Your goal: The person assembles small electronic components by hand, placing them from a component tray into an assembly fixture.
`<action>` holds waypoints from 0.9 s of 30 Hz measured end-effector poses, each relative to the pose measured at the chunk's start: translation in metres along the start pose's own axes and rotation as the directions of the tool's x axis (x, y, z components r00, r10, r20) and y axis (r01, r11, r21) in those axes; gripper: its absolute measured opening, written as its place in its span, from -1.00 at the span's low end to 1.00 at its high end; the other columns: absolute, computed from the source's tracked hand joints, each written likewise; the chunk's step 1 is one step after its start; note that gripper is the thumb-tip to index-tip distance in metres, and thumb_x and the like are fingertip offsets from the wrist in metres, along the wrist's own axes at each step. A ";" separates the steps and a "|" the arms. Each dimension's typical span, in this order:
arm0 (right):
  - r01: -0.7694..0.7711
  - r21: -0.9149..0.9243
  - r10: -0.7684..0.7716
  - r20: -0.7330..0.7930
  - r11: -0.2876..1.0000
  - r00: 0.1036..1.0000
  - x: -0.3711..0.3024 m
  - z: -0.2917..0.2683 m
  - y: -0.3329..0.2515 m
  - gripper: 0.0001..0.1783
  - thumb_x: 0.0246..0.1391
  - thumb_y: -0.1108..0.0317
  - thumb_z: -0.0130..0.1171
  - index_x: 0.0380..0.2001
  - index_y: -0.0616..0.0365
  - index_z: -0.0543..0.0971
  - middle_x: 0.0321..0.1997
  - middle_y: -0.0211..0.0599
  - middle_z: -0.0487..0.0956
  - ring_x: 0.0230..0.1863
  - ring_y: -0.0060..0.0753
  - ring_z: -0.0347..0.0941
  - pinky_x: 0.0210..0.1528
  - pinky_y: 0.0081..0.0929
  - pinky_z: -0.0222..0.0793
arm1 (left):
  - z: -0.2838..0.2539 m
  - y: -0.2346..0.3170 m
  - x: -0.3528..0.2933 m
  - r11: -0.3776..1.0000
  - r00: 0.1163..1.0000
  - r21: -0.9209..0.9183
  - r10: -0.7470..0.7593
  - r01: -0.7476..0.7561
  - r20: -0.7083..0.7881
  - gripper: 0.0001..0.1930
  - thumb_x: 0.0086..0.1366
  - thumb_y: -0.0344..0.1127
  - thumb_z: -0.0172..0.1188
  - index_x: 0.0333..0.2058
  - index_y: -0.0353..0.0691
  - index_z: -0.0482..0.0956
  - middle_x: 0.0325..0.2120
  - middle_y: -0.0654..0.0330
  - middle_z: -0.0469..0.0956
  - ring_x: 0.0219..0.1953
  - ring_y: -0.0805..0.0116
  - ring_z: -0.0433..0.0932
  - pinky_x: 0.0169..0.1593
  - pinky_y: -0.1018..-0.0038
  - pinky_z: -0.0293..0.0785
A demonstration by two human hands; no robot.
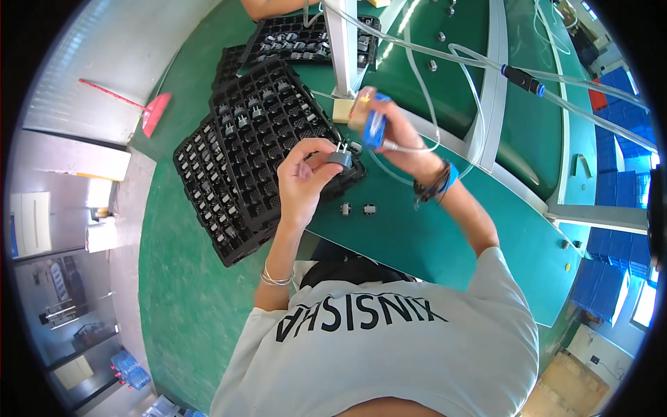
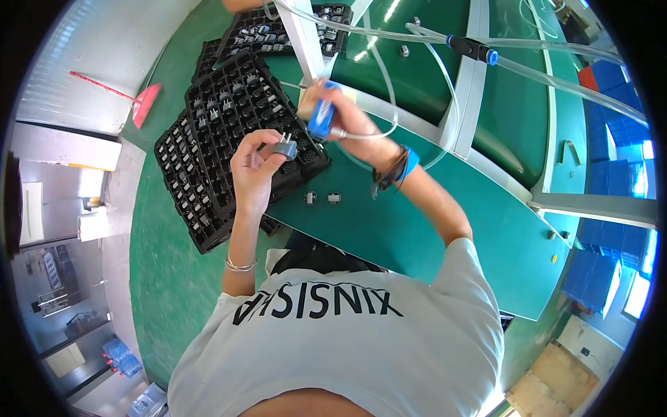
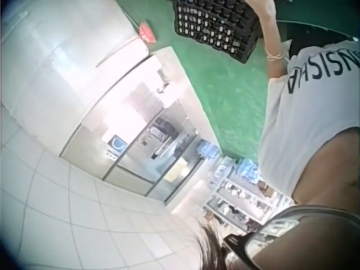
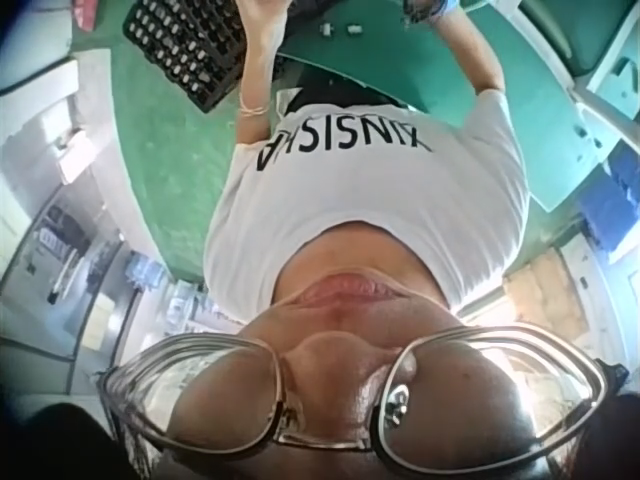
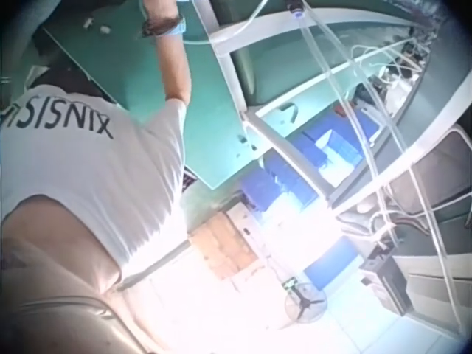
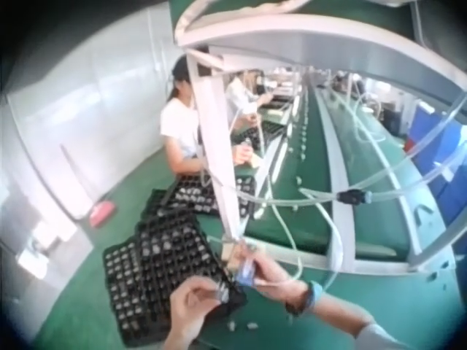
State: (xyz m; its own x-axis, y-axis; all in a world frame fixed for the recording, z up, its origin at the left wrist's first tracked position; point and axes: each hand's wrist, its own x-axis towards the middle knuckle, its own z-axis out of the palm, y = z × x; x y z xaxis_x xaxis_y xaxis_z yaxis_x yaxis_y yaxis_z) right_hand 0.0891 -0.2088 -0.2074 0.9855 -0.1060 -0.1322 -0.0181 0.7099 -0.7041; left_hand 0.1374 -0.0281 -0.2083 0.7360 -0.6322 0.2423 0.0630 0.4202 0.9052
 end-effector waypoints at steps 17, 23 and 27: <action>0.325 -0.856 -0.624 0.004 0.402 0.781 0.020 -0.054 0.008 -0.72 -0.03 0.30 0.12 -0.26 0.19 0.38 -0.46 -0.37 0.48 -0.45 -0.56 0.39 -0.39 -0.57 0.33 | -0.054 -0.007 0.035 0.711 0.966 0.702 0.206 -0.035 -0.160 -0.76 0.08 -0.51 0.14 -0.22 -0.28 0.44 -0.37 0.20 0.46 -0.37 0.46 0.46 -0.26 0.58 0.41; 0.153 -0.987 -0.599 0.147 -0.042 0.787 0.032 -0.063 0.019 -0.62 -0.08 0.28 0.14 -0.17 0.12 0.34 -0.47 0.02 0.47 -0.45 -0.04 0.47 -0.42 -0.29 0.35 | -0.146 -0.022 0.074 0.142 0.958 0.990 0.286 -0.018 -0.024 -0.76 0.05 -0.43 0.14 -0.24 -0.20 0.47 -0.33 0.13 0.46 -0.23 0.17 0.42 -0.11 0.39 0.33; 0.077 -0.997 -0.568 0.070 -0.011 0.820 0.028 -0.060 0.017 -0.48 -0.12 0.25 0.20 -0.08 0.10 0.29 -0.39 0.00 0.50 -0.36 0.11 0.44 -0.37 -0.23 0.35 | -0.150 -0.016 0.084 0.016 0.990 0.999 0.138 -0.030 0.028 -0.80 0.05 -0.38 0.16 -0.28 -0.18 0.49 -0.32 0.15 0.45 -0.22 0.19 0.41 -0.11 0.40 0.33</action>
State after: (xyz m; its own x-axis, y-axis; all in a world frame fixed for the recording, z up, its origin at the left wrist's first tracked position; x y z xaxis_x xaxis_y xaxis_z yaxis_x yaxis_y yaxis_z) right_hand 0.1057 -0.2416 -0.2654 0.8304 -0.4415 0.3399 -0.0915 -0.7099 -0.6984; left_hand 0.2994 0.0093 -0.2551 0.7185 -0.5863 0.3742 -0.6951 -0.6245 0.3562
